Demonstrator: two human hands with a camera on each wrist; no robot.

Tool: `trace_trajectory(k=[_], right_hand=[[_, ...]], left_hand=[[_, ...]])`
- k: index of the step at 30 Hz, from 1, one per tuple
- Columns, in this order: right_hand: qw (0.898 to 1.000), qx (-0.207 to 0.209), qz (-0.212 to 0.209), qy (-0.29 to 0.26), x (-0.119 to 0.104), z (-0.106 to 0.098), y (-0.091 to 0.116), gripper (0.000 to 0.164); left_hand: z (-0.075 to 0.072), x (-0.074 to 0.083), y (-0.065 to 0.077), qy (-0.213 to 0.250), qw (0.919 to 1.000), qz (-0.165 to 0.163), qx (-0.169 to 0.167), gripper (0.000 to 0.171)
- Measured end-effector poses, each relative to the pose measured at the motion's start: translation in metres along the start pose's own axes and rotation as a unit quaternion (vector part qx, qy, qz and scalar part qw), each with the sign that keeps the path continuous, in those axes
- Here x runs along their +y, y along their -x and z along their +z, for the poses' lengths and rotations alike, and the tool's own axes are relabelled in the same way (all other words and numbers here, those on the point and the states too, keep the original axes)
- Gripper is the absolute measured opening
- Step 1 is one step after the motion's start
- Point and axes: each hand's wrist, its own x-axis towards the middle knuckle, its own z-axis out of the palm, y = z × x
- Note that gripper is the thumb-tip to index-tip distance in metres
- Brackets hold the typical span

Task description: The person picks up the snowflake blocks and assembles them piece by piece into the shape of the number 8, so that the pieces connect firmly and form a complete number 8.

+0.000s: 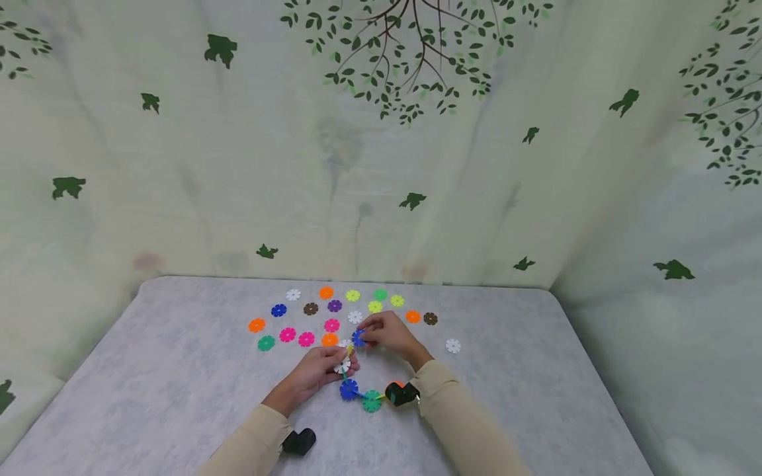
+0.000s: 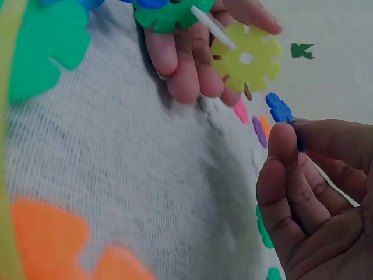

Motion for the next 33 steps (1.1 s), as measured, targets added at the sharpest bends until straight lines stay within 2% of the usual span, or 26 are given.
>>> trace_trajectory(k=[8, 15, 20, 27, 33], right_hand=[[1.000, 0.008, 0.011, -0.012, -0.002, 0.005, 0.001, 0.012], [0.999, -0.020, 0.012, -0.022, -0.003, 0.008, 0.002, 0.016], [0.999, -0.017, 0.020, -0.032, -0.003, 0.009, 0.004, 0.018], [1.000, 0.007, -0.012, -0.027, -0.001, 0.022, 0.007, 0.018], [1.000, -0.020, -0.014, -0.011, -0.003, 0.016, 0.008, 0.019]], left_hand=[[-0.001, 0.002, 0.000, 0.001, 0.9999, -0.006, -0.008, 0.044], [-0.001, 0.002, -0.001, -0.009, 1.0000, -0.001, 0.001, 0.043], [0.002, 0.001, -0.001, -0.009, 0.9999, 0.008, 0.007, 0.042], [0.004, -0.002, 0.002, -0.006, 0.9994, 0.022, 0.026, 0.038], [0.004, -0.002, 0.000, -0.006, 0.9997, 0.015, 0.020, 0.041]])
